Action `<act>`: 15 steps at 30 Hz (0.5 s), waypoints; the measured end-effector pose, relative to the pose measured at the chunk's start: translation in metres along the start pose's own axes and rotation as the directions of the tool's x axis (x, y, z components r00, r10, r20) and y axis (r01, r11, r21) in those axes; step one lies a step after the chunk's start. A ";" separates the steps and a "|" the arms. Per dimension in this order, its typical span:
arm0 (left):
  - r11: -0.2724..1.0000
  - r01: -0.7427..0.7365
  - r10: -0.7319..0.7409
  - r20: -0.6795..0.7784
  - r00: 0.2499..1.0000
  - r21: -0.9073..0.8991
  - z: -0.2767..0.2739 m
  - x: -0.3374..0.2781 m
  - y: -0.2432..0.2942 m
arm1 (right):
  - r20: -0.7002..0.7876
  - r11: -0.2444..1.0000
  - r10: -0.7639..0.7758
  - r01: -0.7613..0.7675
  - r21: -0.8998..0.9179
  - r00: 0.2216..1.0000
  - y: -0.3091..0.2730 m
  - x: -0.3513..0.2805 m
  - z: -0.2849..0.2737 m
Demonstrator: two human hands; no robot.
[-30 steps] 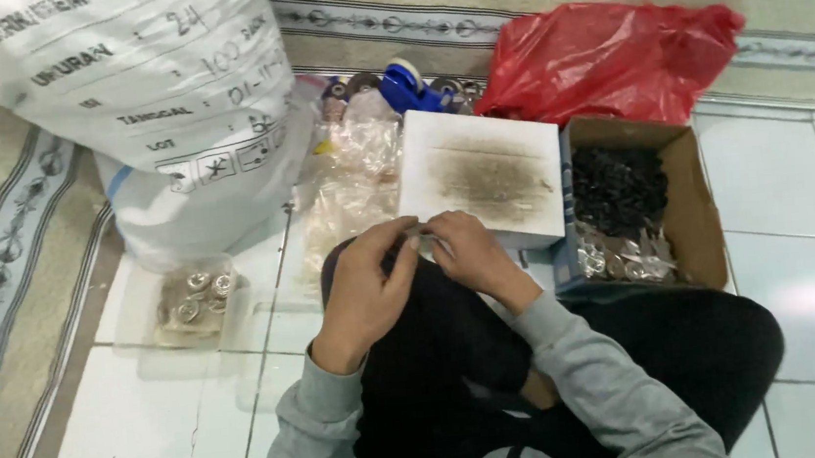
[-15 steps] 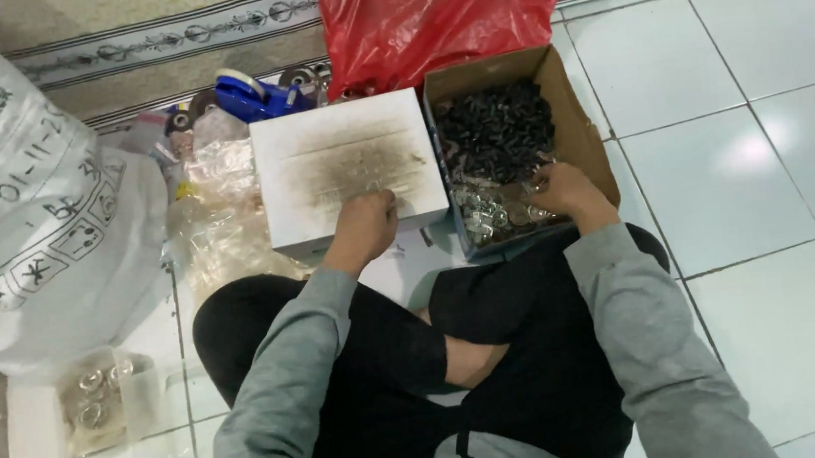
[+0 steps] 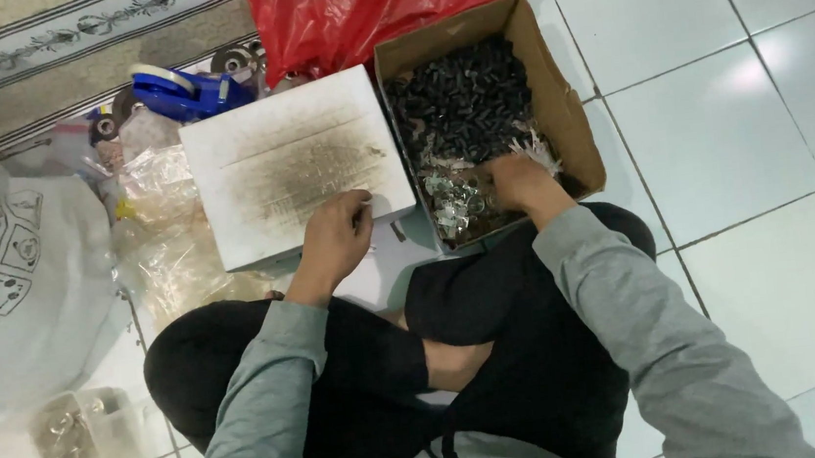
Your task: Packaging small metal rings and black plastic components into plastic bags on the floor.
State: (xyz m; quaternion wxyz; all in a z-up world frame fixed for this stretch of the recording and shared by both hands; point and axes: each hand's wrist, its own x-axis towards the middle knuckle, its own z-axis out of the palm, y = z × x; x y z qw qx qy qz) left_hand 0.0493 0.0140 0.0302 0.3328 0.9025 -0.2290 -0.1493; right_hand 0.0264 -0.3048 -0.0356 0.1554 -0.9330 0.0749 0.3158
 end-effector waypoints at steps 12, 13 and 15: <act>0.999 0.004 -0.004 0.000 1.000 -0.043 0.003 -0.001 -0.007 | -0.002 0.994 -0.018 0.017 -0.105 1.000 -0.004 0.001 0.000; 0.999 0.004 -0.004 -0.001 1.000 -0.044 0.004 0.000 -0.008 | -0.002 0.994 -0.017 0.017 -0.107 1.000 -0.002 0.002 0.001; 0.999 -0.006 0.006 0.005 1.000 -0.038 0.004 0.001 -0.009 | -0.054 0.999 0.011 -0.014 -0.052 0.998 0.001 0.004 0.002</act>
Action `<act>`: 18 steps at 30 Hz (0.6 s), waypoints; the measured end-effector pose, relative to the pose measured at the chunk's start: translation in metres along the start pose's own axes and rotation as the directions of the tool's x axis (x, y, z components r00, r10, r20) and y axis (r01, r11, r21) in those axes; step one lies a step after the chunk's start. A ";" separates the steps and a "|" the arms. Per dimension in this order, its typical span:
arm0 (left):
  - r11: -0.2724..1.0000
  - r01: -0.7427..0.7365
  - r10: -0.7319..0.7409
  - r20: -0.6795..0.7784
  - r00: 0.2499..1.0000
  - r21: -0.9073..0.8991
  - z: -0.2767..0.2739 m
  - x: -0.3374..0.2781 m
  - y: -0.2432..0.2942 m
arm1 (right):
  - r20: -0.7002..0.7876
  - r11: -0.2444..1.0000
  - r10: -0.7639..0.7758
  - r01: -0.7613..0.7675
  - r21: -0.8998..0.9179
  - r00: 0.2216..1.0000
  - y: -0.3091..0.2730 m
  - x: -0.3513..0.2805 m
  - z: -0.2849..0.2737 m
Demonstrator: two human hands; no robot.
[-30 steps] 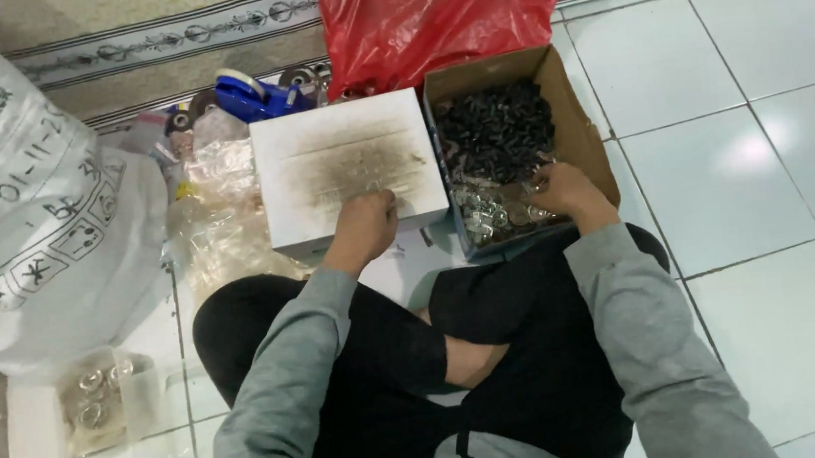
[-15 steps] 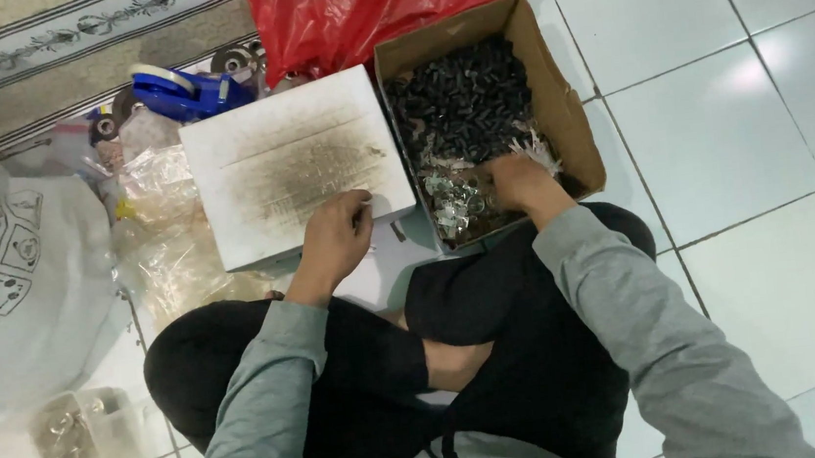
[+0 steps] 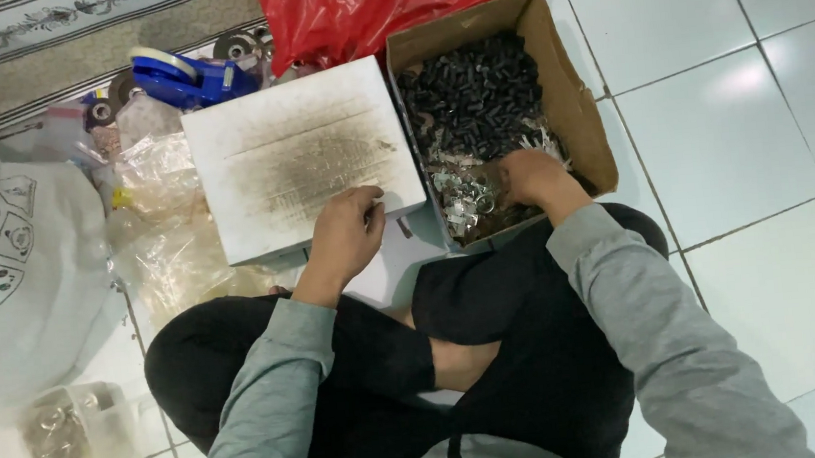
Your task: Packaging small metal rings and black plastic components into plastic bags on the floor.
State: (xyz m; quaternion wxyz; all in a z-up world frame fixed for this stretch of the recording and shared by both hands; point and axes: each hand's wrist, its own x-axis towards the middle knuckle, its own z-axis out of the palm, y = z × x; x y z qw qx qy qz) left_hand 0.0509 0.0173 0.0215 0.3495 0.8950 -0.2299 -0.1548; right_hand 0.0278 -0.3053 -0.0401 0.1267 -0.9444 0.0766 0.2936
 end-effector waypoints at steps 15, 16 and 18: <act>0.676 0.115 -0.070 0.092 0.993 -0.728 0.039 0.031 0.010 | -0.136 0.487 -0.174 0.205 0.849 0.975 -0.056 -0.037 -0.053; 0.676 0.112 -0.079 0.080 0.994 -0.729 0.038 0.031 0.008 | -0.135 0.490 -0.188 0.211 0.846 0.973 -0.067 -0.029 -0.047; 0.514 0.111 -0.133 0.049 0.990 -0.851 0.037 0.033 0.004 | -0.176 0.375 -0.246 0.261 0.889 0.953 -0.088 -0.013 -0.035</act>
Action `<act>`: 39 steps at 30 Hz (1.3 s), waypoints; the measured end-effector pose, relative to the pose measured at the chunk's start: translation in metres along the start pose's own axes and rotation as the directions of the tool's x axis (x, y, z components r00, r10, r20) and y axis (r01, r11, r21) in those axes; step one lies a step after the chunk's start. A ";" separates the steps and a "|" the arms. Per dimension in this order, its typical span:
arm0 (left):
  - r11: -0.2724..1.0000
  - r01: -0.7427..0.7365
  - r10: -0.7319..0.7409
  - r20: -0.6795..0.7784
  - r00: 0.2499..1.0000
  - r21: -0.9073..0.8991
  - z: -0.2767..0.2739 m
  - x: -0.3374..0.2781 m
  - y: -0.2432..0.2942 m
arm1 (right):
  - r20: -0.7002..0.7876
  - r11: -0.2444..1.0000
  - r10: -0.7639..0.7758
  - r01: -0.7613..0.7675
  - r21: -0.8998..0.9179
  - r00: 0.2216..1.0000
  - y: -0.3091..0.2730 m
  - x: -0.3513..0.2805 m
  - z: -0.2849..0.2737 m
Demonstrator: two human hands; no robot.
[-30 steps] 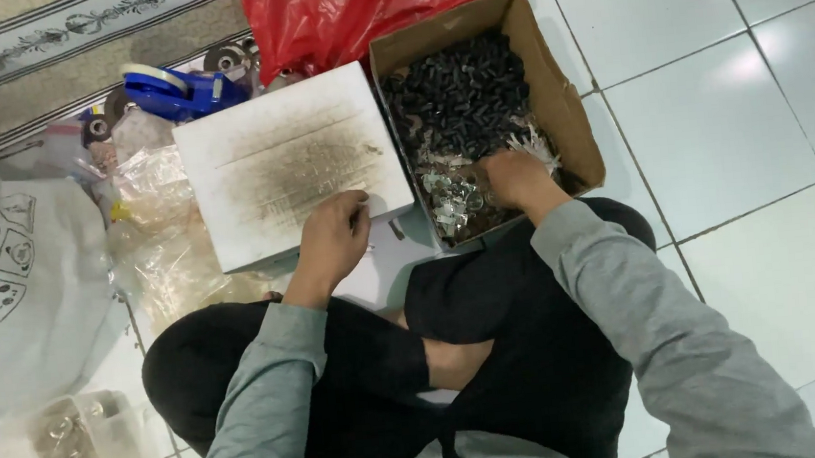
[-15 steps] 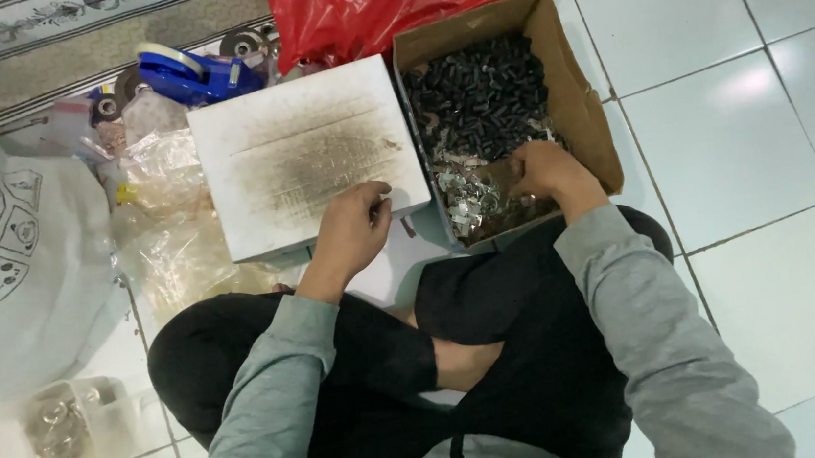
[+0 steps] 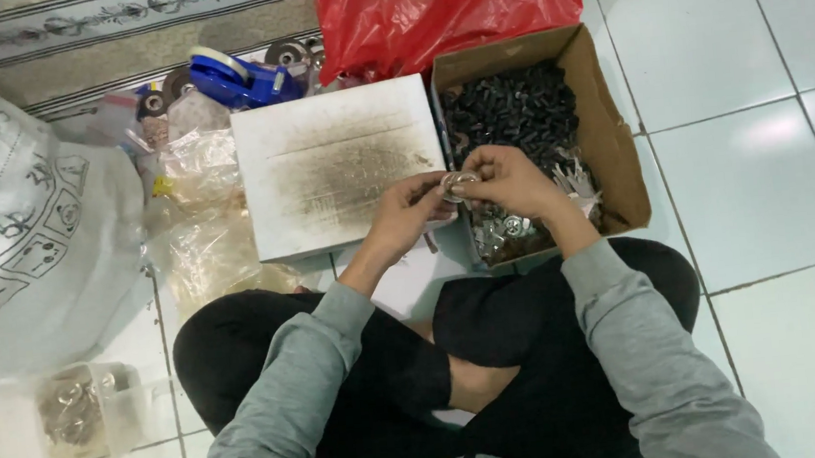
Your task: Packaging small metal rings and black plastic components into plastic bags on the floor.
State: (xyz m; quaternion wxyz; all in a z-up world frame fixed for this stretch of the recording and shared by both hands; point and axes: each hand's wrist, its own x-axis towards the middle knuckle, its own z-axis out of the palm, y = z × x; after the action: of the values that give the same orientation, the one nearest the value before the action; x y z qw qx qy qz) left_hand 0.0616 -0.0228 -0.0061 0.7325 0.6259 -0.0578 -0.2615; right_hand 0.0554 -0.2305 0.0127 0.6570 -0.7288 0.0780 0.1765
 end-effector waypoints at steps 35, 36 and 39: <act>0.473 -0.525 0.240 0.470 0.849 0.708 0.098 0.037 -0.030 | -0.326 0.285 0.300 -0.411 -0.866 0.896 0.097 -0.027 -0.147; 0.398 -0.561 0.250 0.502 0.828 0.726 0.112 0.045 -0.044 | -0.351 0.243 0.337 -0.441 -0.864 0.874 0.109 -0.025 -0.150; 0.377 -0.564 0.152 0.552 0.820 0.734 0.142 0.082 -0.088 | -0.346 0.196 0.344 -0.427 -0.883 0.873 0.130 -0.019 -0.155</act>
State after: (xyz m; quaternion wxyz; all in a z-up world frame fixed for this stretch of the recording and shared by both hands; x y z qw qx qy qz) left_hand 0.0457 -0.1933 -0.0789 0.3158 0.8133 -0.4671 -0.1438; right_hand 0.0173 -0.4019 -0.0902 0.0361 -0.9327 0.1628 0.3198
